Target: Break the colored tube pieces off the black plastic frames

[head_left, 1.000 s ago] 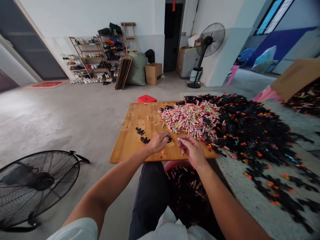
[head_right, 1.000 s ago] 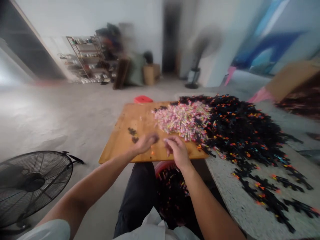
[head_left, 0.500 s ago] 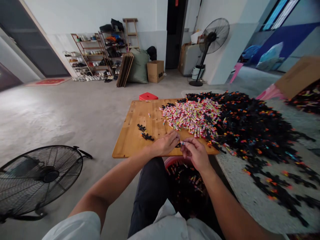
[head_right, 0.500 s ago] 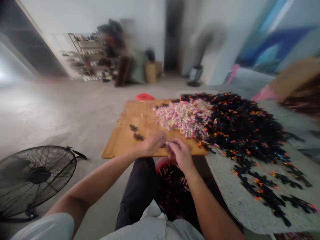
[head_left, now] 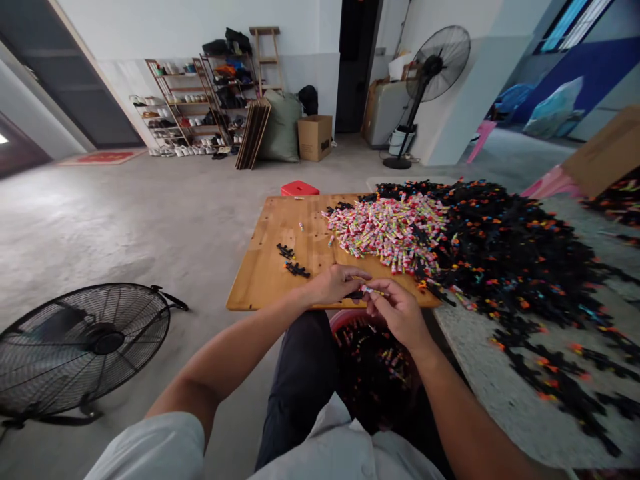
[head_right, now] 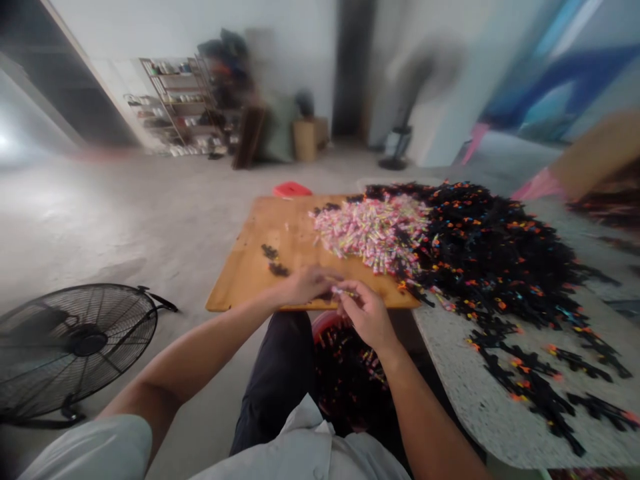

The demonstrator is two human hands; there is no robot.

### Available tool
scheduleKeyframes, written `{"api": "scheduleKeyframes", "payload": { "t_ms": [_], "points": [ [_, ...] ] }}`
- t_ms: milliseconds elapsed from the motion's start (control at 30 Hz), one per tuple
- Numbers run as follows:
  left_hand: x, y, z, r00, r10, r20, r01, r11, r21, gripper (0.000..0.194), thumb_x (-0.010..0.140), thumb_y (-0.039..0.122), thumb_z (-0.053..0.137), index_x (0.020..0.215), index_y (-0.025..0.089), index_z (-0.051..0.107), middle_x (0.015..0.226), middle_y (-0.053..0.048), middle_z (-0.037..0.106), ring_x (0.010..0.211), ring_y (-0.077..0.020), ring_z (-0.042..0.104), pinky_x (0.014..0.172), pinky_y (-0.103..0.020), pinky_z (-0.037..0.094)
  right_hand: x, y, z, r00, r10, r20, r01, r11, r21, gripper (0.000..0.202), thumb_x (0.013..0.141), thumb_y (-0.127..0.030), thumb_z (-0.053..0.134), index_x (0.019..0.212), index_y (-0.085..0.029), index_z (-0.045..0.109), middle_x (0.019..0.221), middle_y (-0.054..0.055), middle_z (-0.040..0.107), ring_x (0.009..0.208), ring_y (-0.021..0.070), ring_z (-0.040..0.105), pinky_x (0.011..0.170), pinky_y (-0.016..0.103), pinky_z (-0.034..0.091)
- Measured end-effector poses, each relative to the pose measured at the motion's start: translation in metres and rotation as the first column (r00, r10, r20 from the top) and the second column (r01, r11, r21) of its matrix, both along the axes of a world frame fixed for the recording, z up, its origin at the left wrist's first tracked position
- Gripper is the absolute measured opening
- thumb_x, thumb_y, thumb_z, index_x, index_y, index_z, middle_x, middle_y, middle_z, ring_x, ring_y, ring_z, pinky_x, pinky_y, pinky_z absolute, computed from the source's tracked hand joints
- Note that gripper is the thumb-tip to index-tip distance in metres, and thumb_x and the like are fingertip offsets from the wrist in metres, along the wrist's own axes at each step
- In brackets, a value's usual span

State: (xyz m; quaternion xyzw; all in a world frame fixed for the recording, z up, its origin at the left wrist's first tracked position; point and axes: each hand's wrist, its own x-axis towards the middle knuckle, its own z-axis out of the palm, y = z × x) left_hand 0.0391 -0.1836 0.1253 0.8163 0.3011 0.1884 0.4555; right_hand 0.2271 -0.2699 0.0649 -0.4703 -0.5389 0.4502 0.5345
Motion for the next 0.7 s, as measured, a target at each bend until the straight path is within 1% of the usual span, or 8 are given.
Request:
{"api": "scheduleKeyframes", "payload": {
  "t_ms": [67, 133, 333, 433, 500, 567, 633, 700],
  "points": [
    [0.0, -0.001, 0.002, 1.0, -0.013, 0.009, 0.013, 0.999, -0.049, 0.031, 0.1, 0.019, 0.051, 0.117, 0.01, 0.075, 0.096, -0.008, 0.079, 0.076, -0.0137, 0.071, 0.071, -0.022, 0.054, 0.0, -0.001, 0.0, 0.998, -0.026, 0.057, 0.025, 0.999, 0.032, 0.027, 0.096, -0.045, 0.069, 0.111, -0.023, 0.07, 0.086, 0.004, 0.075, 0.066, 0.0163, 0.068, 0.064, 0.03, 0.057],
    [0.001, 0.0, 0.0, 1.0, -0.018, 0.017, 0.018, 0.998, -0.053, 0.03, 0.1, 0.019, 0.051, 0.114, 0.01, 0.076, 0.096, -0.008, 0.079, 0.076, -0.014, 0.071, 0.071, -0.023, 0.054, -0.001, -0.002, 0.001, 0.996, -0.044, 0.074, 0.041, 0.998, 0.044, 0.026, 0.096, -0.045, 0.069, 0.11, -0.023, 0.07, 0.085, 0.004, 0.075, 0.066, 0.0171, 0.068, 0.064, 0.031, 0.058],
    [0.003, 0.005, -0.013, 1.0, -0.017, 0.009, 0.016, 0.995, 0.097, 0.026, 0.099, 0.018, 0.051, 0.107, 0.013, 0.076, 0.1, -0.006, 0.079, 0.086, -0.0145, 0.07, 0.081, -0.023, 0.054, -0.001, -0.005, 0.002, 0.998, -0.052, 0.031, 0.051, 0.998, 0.022, 0.028, 0.092, -0.048, 0.072, 0.104, -0.023, 0.072, 0.082, 0.004, 0.074, 0.063, 0.0174, 0.067, 0.059, 0.031, 0.056],
    [0.003, 0.007, -0.018, 0.999, -0.026, -0.021, 0.029, 0.988, 0.151, 0.026, 0.103, 0.025, 0.05, 0.106, 0.014, 0.073, 0.102, -0.006, 0.077, 0.089, -0.0145, 0.069, 0.084, -0.023, 0.052, -0.001, -0.008, -0.001, 0.997, -0.068, -0.023, 0.068, 0.998, -0.009, 0.028, 0.091, -0.048, 0.074, 0.103, -0.023, 0.071, 0.082, 0.003, 0.074, 0.06, 0.0156, 0.064, 0.054, 0.028, 0.052],
    [0.002, 0.007, -0.02, 0.998, -0.025, -0.05, 0.034, 0.983, 0.181, 0.031, 0.106, 0.031, 0.045, 0.104, 0.014, 0.071, 0.101, -0.006, 0.075, 0.09, -0.0155, 0.067, 0.085, -0.025, 0.051, -0.001, -0.009, -0.004, 0.996, -0.066, -0.062, 0.065, 0.998, -0.026, 0.027, 0.09, -0.047, 0.074, 0.102, -0.023, 0.07, 0.082, 0.003, 0.074, 0.058, 0.0144, 0.063, 0.052, 0.026, 0.05],
    [-0.001, 0.007, -0.019, 0.998, -0.047, -0.051, 0.055, 0.985, 0.162, 0.037, 0.109, 0.032, 0.036, 0.103, 0.014, 0.068, 0.102, -0.006, 0.072, 0.093, -0.0162, 0.065, 0.087, -0.026, 0.05, -0.002, -0.01, -0.007, 0.993, -0.069, -0.097, 0.067, 0.997, -0.03, 0.027, 0.09, -0.046, 0.076, 0.1, -0.023, 0.068, 0.081, 0.002, 0.074, 0.057, 0.0136, 0.062, 0.053, 0.026, 0.049],
    [-0.004, 0.004, -0.014, 0.994, -0.103, -0.037, 0.106, 0.989, 0.1, 0.039, 0.109, 0.031, 0.031, 0.107, 0.016, 0.066, 0.106, -0.004, 0.071, 0.098, -0.0161, 0.064, 0.09, -0.026, 0.049, -0.004, -0.009, -0.008, 0.984, -0.094, -0.151, 0.088, 0.995, -0.042, 0.028, 0.09, -0.046, 0.076, 0.1, -0.023, 0.066, 0.08, 0.001, 0.073, 0.056, 0.0129, 0.061, 0.053, 0.026, 0.05],
    [-0.008, 0.0, -0.008, 0.985, -0.168, -0.05, 0.171, 0.983, 0.063, 0.033, 0.108, 0.038, 0.039, 0.113, 0.017, 0.064, 0.107, -0.003, 0.07, 0.098, -0.0164, 0.064, 0.089, -0.026, 0.049, -0.005, -0.009, -0.008, 0.969, -0.126, -0.211, 0.114, 0.991, -0.067, 0.029, 0.089, -0.047, 0.077, 0.101, -0.023, 0.064, 0.079, 0.0, 0.072, 0.055, 0.0123, 0.059, 0.051, 0.025, 0.048]
  ]
}}
